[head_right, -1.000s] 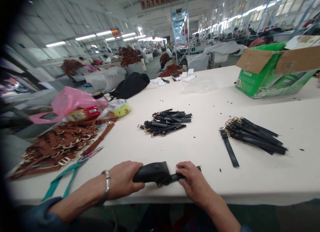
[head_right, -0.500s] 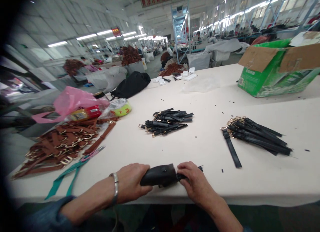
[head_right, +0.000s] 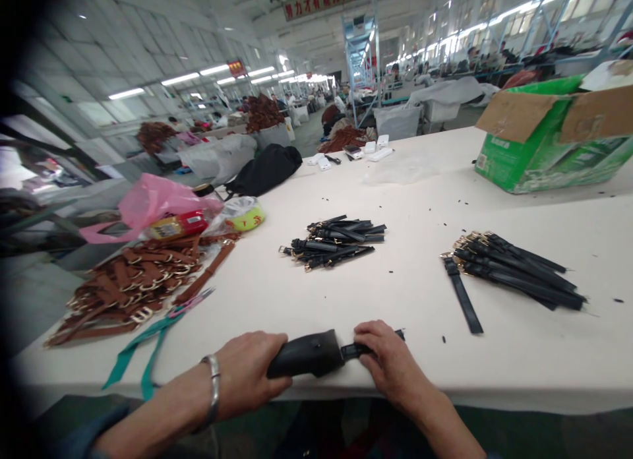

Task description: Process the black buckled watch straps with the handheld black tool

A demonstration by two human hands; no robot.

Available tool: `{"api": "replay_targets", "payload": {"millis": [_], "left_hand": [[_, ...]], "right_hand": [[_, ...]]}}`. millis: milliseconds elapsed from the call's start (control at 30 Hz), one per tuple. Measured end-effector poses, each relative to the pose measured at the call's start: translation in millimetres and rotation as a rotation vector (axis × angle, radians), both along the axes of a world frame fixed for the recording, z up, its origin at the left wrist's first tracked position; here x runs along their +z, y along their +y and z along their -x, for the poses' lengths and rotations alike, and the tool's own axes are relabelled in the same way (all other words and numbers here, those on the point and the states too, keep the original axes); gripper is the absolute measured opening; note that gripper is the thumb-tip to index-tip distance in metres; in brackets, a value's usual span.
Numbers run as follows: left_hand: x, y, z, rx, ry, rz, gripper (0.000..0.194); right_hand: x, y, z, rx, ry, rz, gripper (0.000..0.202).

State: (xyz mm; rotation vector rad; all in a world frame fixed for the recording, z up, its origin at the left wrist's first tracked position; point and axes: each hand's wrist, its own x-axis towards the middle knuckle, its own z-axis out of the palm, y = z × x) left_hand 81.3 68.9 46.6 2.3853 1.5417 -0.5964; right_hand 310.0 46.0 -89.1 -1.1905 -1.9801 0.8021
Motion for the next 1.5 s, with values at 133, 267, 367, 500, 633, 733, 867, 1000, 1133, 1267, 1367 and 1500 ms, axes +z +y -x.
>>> {"api": "replay_targets", "payload": {"millis": [133, 267, 367, 500, 633, 733, 867, 1000, 1133, 1267, 1367, 1500], "left_hand": [[-9.5, -2, -12, -0.007, -0.057, 0.006, 0.028], [-8.6, -10, 0, -0.001, -0.053, 0.002, 0.027], [-2.7, -13, 9, 0.007, -0.016, 0.001, 0.026], [0.3, -8, -2, 0.002, -0.015, -0.012, 0.026], [-6.0, 0, -19, -0.036, -0.073, -0.023, 0.031], [-11.5, -1, -13, 0.000, -0.114, -0.021, 0.031], [-16.4, -13, 16, 0.053, -0.092, 0.000, 0.027], [-20.2, -22, 32, 0.081, -0.083, -0.015, 0.024], [-22.3, -22, 30, 0.086, -0.108, -0.022, 0.023], [-20.2, -23, 27, 0.080, -0.106, -0.034, 0.023], [-16.7, -25, 26, 0.086, -0.098, -0.021, 0.025], [-12.2, -26, 26, 0.106, -0.107, 0.007, 0.025]], "right_hand": [[-0.4, 0, 0, -0.004, -0.003, -0.018, 0.031], [-1.0, 0, 1, 0.004, -0.005, -0.033, 0.030], [1.0, 0, 1, 0.010, 0.005, -0.042, 0.029], [5.0, 1, 2, 0.016, -0.009, -0.026, 0.026], [7.0, 1, 2, 0.007, -0.012, -0.030, 0.025], [7.4, 1, 2, 0.012, -0.021, -0.021, 0.026], [5.5, 2, 1, 0.017, -0.019, -0.016, 0.032], [3.9, 3, -1, 0.009, -0.034, -0.001, 0.030], [12.4, 3, 1, 0.019, -0.122, -0.014, 0.026], [27.4, 5, 8, 0.036, -0.267, -0.014, 0.024], [33.8, 7, 12, 0.056, -0.319, 0.003, 0.024], [32.3, 9, 12, 0.064, -0.318, 0.033, 0.023]]}}
